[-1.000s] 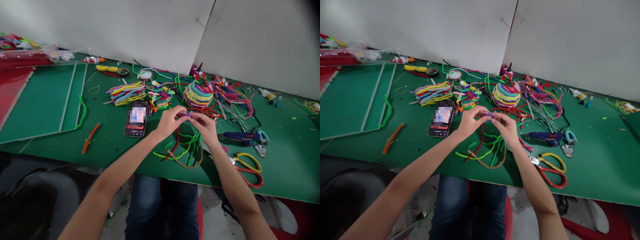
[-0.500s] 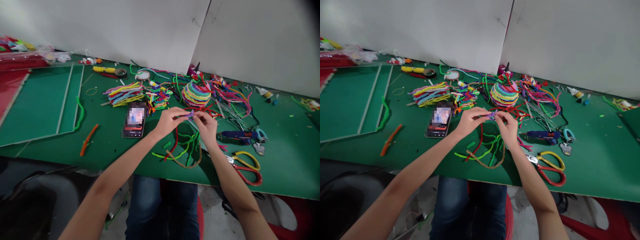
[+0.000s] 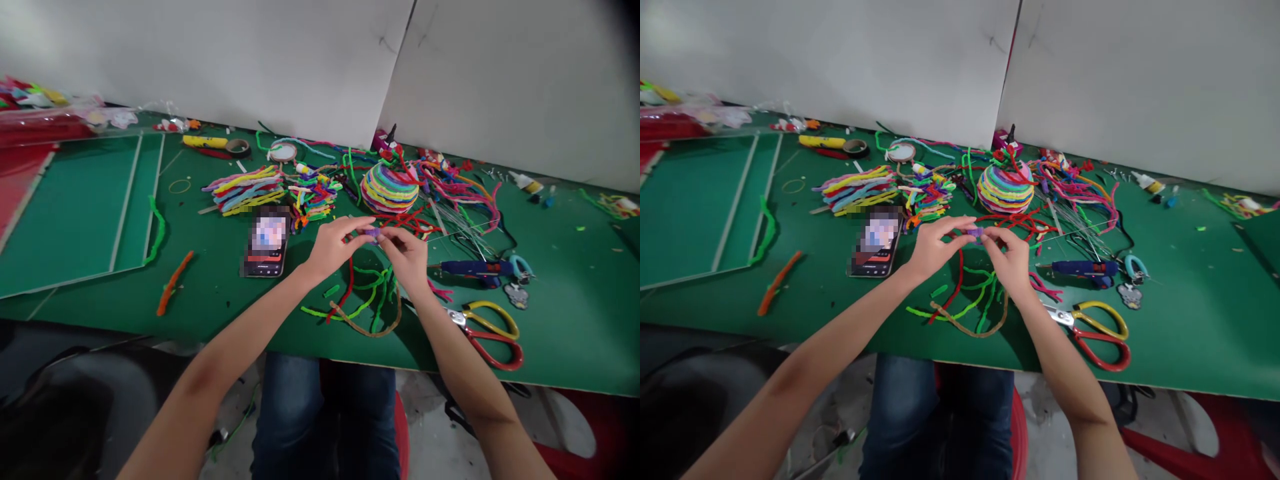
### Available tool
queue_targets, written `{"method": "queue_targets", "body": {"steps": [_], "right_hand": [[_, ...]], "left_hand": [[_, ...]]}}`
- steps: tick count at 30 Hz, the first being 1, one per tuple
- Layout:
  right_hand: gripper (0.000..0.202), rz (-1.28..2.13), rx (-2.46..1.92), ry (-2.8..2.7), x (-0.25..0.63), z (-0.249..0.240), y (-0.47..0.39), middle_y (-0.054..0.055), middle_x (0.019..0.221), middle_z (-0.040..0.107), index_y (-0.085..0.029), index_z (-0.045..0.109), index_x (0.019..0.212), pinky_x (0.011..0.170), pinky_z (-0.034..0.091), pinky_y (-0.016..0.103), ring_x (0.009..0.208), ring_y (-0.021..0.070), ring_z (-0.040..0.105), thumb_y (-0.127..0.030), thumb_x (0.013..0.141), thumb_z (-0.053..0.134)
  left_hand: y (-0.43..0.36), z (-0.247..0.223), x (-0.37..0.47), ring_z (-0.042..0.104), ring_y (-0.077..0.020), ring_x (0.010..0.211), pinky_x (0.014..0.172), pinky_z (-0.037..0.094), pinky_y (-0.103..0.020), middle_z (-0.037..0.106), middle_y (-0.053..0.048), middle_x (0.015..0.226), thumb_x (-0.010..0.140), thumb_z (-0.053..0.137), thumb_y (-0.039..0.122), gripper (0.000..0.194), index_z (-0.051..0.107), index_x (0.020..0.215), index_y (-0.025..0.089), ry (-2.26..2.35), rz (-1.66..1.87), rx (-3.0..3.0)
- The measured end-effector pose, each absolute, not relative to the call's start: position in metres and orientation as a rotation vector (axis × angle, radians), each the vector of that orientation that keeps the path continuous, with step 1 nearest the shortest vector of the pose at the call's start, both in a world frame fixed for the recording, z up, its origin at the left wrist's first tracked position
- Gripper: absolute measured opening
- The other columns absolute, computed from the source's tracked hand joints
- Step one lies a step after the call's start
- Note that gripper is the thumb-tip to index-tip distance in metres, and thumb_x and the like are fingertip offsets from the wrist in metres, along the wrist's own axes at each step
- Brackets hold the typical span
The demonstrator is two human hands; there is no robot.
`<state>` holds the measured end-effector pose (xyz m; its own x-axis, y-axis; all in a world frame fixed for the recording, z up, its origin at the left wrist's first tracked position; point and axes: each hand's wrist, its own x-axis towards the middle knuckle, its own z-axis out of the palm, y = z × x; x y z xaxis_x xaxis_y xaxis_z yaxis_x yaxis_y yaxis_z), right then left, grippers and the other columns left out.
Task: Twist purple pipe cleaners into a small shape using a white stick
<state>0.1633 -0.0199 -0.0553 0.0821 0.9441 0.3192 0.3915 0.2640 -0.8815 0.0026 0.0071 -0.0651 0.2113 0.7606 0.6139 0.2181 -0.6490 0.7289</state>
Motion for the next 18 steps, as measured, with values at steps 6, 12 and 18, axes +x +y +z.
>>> {"method": "queue_targets", "body": {"steps": [6,12,18], "right_hand": [[0.018,0.974,-1.208,-1.229,0.1606,-0.0628,-0.0146,-0.002,0.069,0.063,-0.022,0.067,0.080,0.062,0.047,0.026,0.064,0.0115,0.056,-0.036,0.070,0.071],[0.022,1.024,-1.205,-1.177,0.1585,-0.0644,-0.0141,-0.001,0.071,0.064,-0.022,0.067,0.080,0.064,0.048,0.027,0.065,0.0116,0.057,-0.040,0.067,0.073],[0.020,0.991,-1.185,-1.209,0.1581,-0.0650,-0.0154,-0.002,0.072,0.065,-0.023,0.068,0.081,0.067,0.049,0.027,0.067,0.0118,0.058,-0.038,0.069,0.071]], "left_hand": [[0.0030,-0.0661,0.0076,0.062,-0.0105,0.077,0.060,0.051,-0.019,0.063,-0.004,0.090,0.080,0.064,0.039,0.025,0.060,0.089,0.016,1.004,1.552,1.865],[0.0010,-0.0629,0.0088,0.060,-0.0106,0.074,0.058,0.049,-0.020,0.063,-0.002,0.077,0.082,0.060,0.042,0.025,0.061,0.080,0.017,1.029,1.503,1.862],[0.0001,-0.0619,0.0099,0.061,-0.0098,0.073,0.056,0.048,-0.017,0.064,-0.001,0.077,0.081,0.061,0.041,0.025,0.062,0.079,0.017,0.994,1.453,1.865]]}}
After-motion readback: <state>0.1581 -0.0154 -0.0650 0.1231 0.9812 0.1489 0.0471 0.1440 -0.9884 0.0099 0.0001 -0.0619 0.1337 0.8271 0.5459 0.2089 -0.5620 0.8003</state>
